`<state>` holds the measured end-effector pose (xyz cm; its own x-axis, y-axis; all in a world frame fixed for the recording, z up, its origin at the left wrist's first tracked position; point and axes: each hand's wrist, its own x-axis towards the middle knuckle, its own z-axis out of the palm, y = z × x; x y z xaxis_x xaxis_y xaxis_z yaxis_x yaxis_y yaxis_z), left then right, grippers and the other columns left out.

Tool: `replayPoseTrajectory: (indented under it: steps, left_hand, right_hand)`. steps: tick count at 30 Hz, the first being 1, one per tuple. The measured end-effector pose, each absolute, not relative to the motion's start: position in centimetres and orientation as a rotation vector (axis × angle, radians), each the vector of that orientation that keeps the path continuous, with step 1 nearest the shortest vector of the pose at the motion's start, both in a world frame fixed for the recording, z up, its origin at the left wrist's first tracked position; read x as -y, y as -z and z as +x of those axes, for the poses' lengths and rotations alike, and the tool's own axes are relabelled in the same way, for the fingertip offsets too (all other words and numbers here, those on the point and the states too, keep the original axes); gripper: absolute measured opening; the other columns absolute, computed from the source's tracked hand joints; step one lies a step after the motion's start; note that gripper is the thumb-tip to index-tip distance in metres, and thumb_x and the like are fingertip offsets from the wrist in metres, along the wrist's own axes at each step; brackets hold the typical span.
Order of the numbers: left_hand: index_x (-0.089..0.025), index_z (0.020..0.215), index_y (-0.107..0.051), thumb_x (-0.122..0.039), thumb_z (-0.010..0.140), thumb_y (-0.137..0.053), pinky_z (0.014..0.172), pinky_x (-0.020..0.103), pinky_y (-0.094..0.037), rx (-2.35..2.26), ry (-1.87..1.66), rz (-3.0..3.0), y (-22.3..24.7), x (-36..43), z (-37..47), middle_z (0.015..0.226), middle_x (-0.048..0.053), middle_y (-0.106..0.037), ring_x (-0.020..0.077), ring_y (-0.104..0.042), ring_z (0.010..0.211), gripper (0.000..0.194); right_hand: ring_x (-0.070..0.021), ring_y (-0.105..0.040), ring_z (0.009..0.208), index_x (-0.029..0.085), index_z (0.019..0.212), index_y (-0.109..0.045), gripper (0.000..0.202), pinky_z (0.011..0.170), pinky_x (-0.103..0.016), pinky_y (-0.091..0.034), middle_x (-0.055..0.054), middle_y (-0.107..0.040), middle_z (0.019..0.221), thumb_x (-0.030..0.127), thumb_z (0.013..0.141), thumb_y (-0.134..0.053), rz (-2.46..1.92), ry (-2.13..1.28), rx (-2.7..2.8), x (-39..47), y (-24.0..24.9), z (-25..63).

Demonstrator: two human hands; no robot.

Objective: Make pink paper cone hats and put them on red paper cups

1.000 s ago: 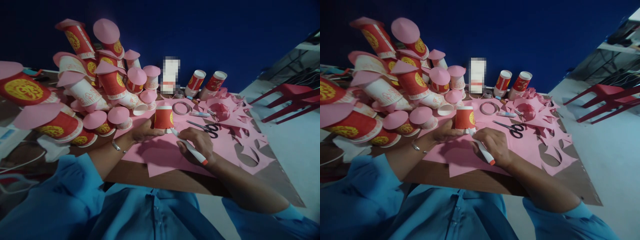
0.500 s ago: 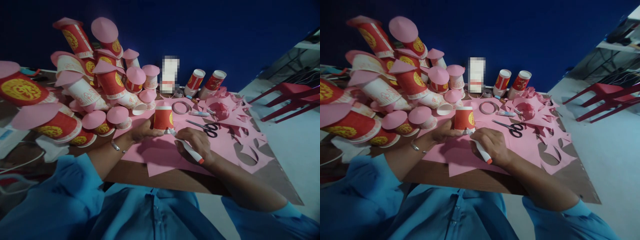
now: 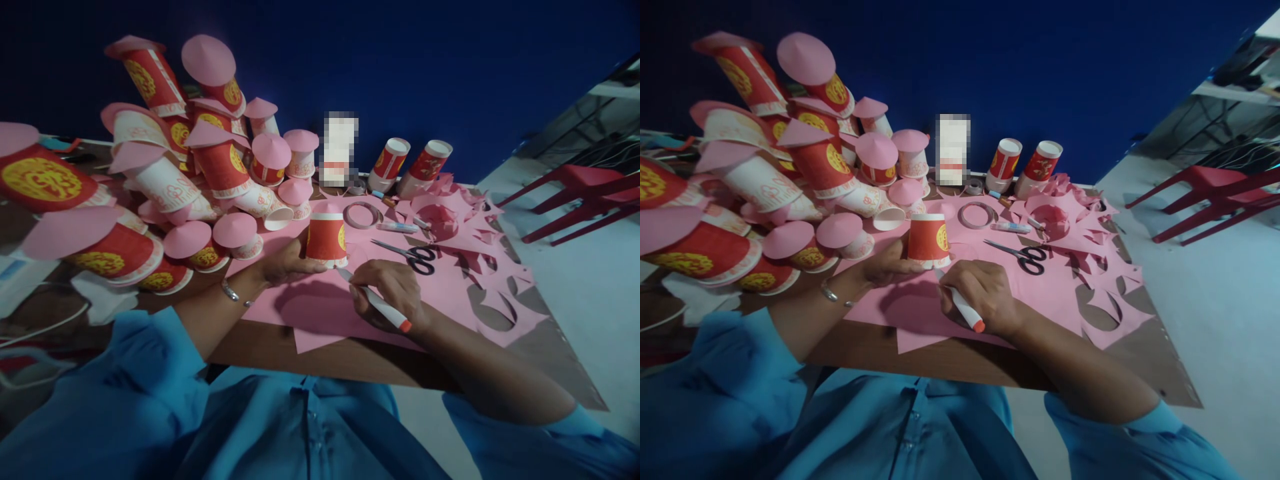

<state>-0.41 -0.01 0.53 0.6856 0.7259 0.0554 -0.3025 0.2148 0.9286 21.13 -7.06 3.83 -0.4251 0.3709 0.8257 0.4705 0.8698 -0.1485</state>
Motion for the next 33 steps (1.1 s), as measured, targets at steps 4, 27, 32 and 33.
replayPoseTrajectory:
  steps: [4, 27, 32, 33]
  left_hand:
    - [-0.017, 0.121, -0.069, -0.019, 0.072, -0.087, 0.098, 0.037, -0.054, -0.425, -0.738, 1.141, -0.75, 0.09, -0.35, 0.109, 0.010, -0.078, 0.0246, -0.072, 0.106, 0.053]
    - [-0.019, 0.123, -0.061, -0.030, 0.072, -0.089, 0.075, 0.029, -0.049, -0.522, -0.671, 1.246, -0.74, -0.02, -0.82, 0.099, 0.004, -0.071, 0.0173, -0.065, 0.085, 0.060]
    - [-0.019, 0.128, -0.061, -0.023, 0.072, -0.089, 0.085, 0.033, -0.054, -0.559, -0.668, 1.215, -0.83, 0.19, -0.79, 0.101, 0.006, -0.075, 0.0212, -0.070, 0.094, 0.063]
    - [-0.019, 0.130, -0.060, -0.021, 0.072, -0.089, 0.085, 0.033, -0.054, -0.555, -0.669, 1.204, -0.85, 0.23, -0.78, 0.102, 0.007, -0.076, 0.0213, -0.071, 0.094, 0.064]
  right_hand:
    - [-0.0138, -0.068, 0.059, 0.022, 0.095, -0.057, 0.016, 0.055, -0.024, -0.056, 0.002, -0.067, 0.068, 0.008, 0.088, -0.058, -0.612, 0.152, 2.061, 7.03, -3.89, 21.26]
    - [-0.0152, -0.070, 0.066, 0.022, 0.103, -0.057, 0.017, 0.060, -0.026, -0.060, -0.002, -0.070, 0.076, 0.010, 0.091, -0.059, -0.620, 0.175, 2.055, 6.84, -3.63, 21.20]
    - [-0.0165, -0.071, 0.066, 0.020, 0.104, -0.058, 0.017, 0.061, -0.027, -0.060, -0.003, -0.070, 0.075, 0.009, 0.091, -0.060, -0.609, 0.175, 2.058, 6.84, -3.62, 21.15]
    - [-0.0167, -0.072, 0.067, 0.019, 0.104, -0.058, 0.017, 0.061, -0.027, -0.060, -0.003, -0.071, 0.075, 0.009, 0.091, -0.060, -0.608, 0.176, 2.061, 6.83, -3.63, 21.16]
